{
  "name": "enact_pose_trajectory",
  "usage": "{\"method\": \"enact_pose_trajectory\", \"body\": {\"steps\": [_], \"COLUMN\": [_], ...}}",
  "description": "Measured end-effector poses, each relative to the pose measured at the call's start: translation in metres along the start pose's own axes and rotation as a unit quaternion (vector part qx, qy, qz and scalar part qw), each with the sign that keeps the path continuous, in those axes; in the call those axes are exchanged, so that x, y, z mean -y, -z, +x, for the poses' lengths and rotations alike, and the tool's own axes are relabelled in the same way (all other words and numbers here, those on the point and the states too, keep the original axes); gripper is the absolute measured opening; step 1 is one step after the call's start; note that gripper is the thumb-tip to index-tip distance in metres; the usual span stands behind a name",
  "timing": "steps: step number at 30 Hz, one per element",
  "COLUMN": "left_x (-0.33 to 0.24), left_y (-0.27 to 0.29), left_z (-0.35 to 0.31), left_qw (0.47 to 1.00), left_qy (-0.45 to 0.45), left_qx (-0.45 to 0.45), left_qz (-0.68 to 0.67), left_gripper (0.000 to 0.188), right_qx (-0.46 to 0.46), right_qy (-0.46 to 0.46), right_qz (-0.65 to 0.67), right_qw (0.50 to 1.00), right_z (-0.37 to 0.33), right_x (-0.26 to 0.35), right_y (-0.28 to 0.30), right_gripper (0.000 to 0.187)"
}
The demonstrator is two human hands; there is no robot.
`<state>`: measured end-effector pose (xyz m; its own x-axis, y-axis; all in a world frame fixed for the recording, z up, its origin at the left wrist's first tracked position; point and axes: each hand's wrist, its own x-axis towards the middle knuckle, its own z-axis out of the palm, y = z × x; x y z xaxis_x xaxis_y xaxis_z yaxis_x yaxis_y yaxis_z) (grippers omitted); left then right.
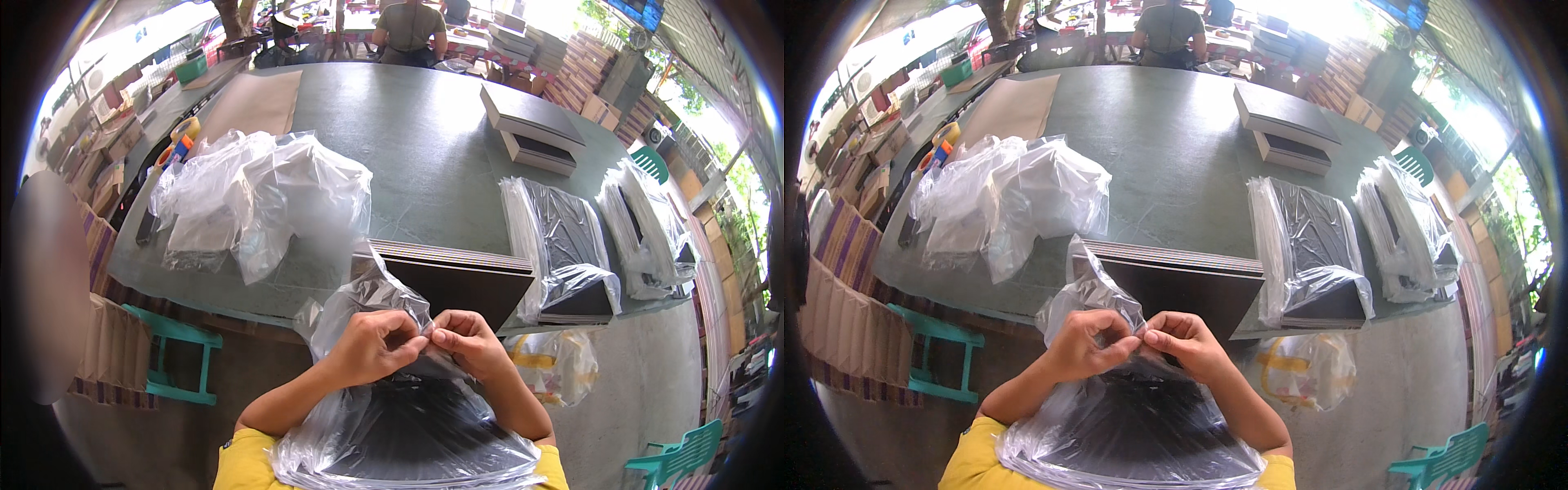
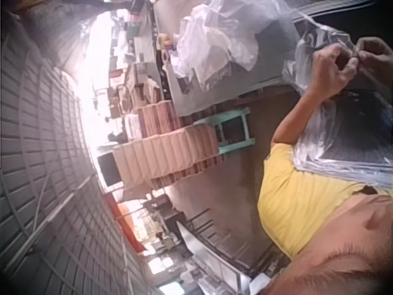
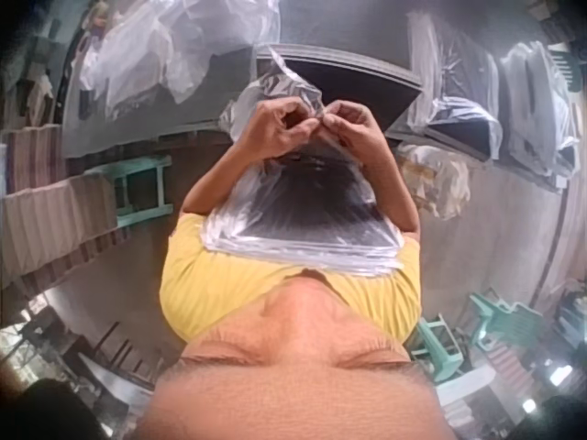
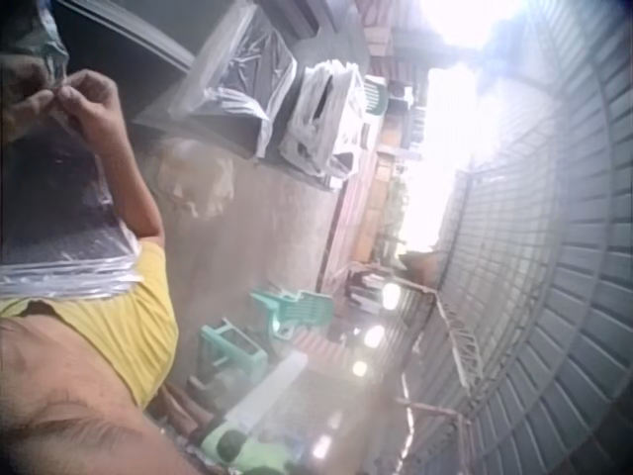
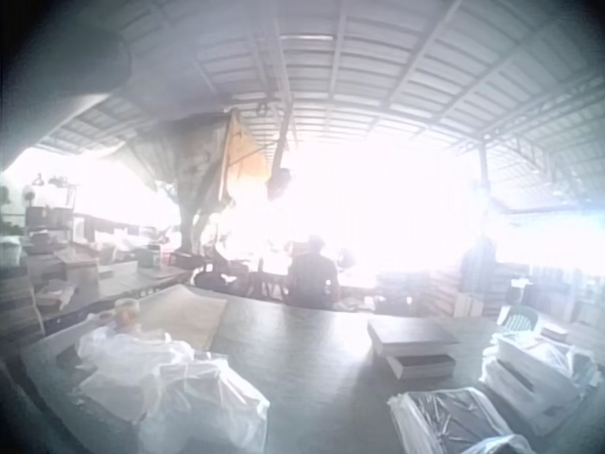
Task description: The person places books into plastic sleeves by hand at a large table.
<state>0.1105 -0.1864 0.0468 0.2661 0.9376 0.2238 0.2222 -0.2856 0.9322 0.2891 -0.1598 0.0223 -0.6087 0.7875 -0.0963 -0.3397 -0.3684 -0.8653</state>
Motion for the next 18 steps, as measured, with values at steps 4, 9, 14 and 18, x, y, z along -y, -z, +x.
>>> {"method": "enact_pose_trajectory", "body": {"steps": [4,9,14,18], "left_x": [0.003,0.003,0.0,0.001], "left_y": [0.003,0.007,0.01,0.009], "left_z": [-0.001,0.001,0.001,0.0], "left_qw": [1.0,1.0,1.0,0.999], "left_qy": [0.02,-0.009,-0.005,-0.027], "left_qx": [0.008,0.03,0.029,0.023], "left_qz": [-0.011,-0.004,-0.001,0.008], "left_gripper": [0.012,0.013,0.015,0.017], "right_qx": [-0.014,-0.027,-0.031,-0.026], "right_qy": [-0.003,-0.022,-0.02,0.001], "right_qz": [-0.065,-0.097,-0.1,-0.069], "right_qw": [0.998,0.995,0.994,0.997], "right_z": [-0.003,-0.003,-0.002,0.001], "right_x": [0.008,0.012,0.009,0.005], "right_y": [0.006,-0.001,0.004,0.001], "right_gripper": [0.019,0.013,0.012,0.013]}}
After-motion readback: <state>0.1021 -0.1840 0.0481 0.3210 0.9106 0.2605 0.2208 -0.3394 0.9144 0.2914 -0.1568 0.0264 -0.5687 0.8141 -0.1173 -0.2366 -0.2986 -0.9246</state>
